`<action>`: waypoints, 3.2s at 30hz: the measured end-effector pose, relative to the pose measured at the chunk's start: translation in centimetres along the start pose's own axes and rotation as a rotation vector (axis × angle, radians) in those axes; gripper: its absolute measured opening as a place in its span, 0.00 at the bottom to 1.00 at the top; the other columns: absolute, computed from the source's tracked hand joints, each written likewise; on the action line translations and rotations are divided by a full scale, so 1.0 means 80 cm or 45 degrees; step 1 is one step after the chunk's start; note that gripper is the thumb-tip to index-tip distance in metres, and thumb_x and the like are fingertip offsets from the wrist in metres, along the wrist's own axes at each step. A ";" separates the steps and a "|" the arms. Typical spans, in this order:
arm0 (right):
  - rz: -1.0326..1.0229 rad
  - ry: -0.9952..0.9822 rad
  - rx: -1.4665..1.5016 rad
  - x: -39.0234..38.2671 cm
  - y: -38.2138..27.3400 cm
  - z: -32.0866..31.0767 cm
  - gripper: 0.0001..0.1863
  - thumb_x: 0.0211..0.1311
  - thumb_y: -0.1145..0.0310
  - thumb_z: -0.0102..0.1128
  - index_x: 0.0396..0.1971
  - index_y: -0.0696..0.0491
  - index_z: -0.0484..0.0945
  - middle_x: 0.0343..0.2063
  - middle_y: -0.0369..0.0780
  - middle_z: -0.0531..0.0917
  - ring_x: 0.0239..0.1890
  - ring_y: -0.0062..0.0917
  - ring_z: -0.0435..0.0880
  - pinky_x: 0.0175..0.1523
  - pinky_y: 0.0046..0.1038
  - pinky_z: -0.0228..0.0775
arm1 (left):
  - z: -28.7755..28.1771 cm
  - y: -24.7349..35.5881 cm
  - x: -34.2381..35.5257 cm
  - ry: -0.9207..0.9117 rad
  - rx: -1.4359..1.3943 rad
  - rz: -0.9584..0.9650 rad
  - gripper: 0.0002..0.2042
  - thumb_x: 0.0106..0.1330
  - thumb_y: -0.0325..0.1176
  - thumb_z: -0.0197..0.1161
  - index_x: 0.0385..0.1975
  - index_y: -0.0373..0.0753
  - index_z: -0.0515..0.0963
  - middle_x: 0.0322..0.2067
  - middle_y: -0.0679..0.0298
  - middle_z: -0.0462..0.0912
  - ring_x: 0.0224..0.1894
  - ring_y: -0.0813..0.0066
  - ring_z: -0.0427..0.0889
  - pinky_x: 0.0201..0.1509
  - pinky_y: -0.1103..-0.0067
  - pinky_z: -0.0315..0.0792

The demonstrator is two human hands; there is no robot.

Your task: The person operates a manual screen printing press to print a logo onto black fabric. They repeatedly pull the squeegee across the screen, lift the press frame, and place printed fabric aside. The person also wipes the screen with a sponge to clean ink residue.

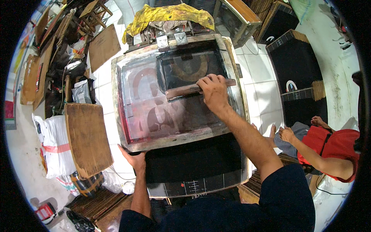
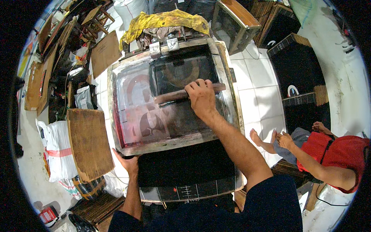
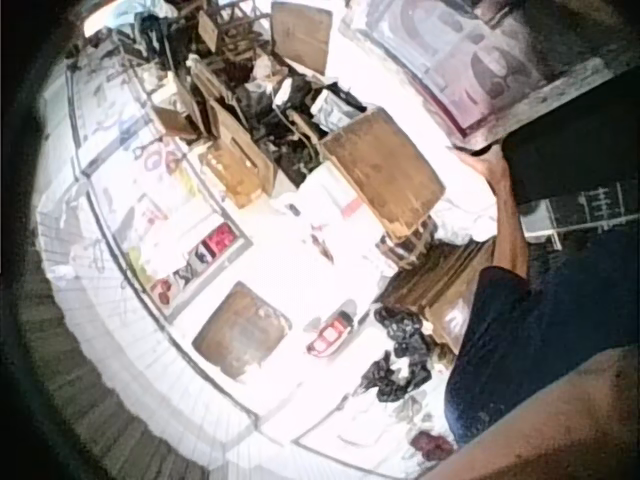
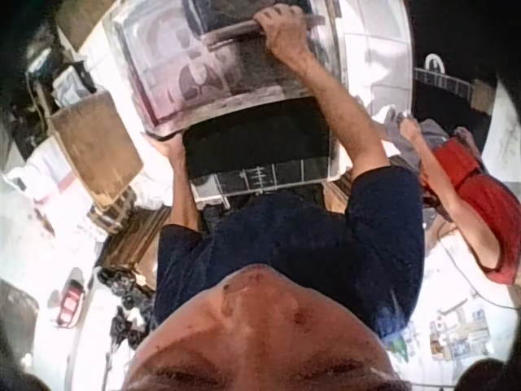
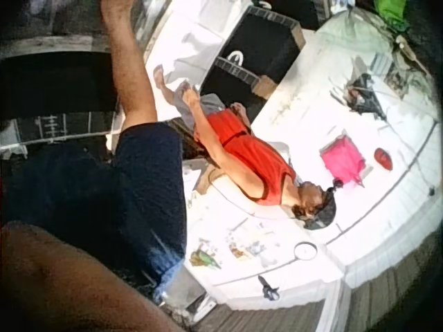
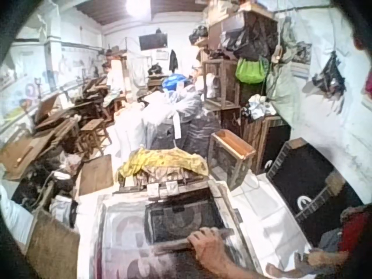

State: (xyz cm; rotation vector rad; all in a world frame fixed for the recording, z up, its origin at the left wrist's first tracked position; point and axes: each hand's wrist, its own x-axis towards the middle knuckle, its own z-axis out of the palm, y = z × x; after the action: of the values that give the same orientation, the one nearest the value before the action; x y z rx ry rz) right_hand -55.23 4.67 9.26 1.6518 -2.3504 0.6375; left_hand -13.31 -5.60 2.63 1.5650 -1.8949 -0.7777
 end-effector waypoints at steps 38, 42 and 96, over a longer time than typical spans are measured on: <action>0.216 0.072 0.194 -0.122 -0.082 -0.104 0.23 0.63 0.51 0.67 0.52 0.50 0.83 0.47 0.44 0.80 0.56 0.40 0.76 0.61 0.47 0.61 | -0.065 0.089 0.002 0.164 -0.074 0.169 0.66 0.31 0.36 0.92 0.74 0.35 0.52 0.68 0.46 0.65 0.69 0.53 0.66 0.77 0.62 0.58; 0.113 0.455 -0.033 -0.044 -0.103 -0.174 0.25 0.69 0.42 0.59 0.50 0.48 0.83 0.45 0.42 0.81 0.51 0.41 0.79 0.52 0.44 0.69 | -0.130 0.158 0.045 0.274 -0.512 0.391 0.62 0.44 0.31 0.88 0.77 0.39 0.48 0.66 0.47 0.67 0.66 0.56 0.70 0.72 0.64 0.64; 0.497 0.108 -0.194 0.318 -0.047 -0.374 0.36 0.65 0.33 0.49 0.62 0.42 0.81 0.60 0.48 0.82 0.64 0.46 0.79 0.69 0.42 0.67 | -0.768 -0.093 -0.255 1.046 0.332 -0.069 0.12 0.74 0.33 0.66 0.41 0.26 0.81 0.35 0.65 0.84 0.39 0.81 0.75 0.46 0.81 0.71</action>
State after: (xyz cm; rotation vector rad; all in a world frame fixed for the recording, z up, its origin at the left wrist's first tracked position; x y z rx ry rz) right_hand -63.26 -4.36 46.81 1.0902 -2.6046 0.5610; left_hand 39.91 8.16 37.63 1.7257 -1.3630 0.1251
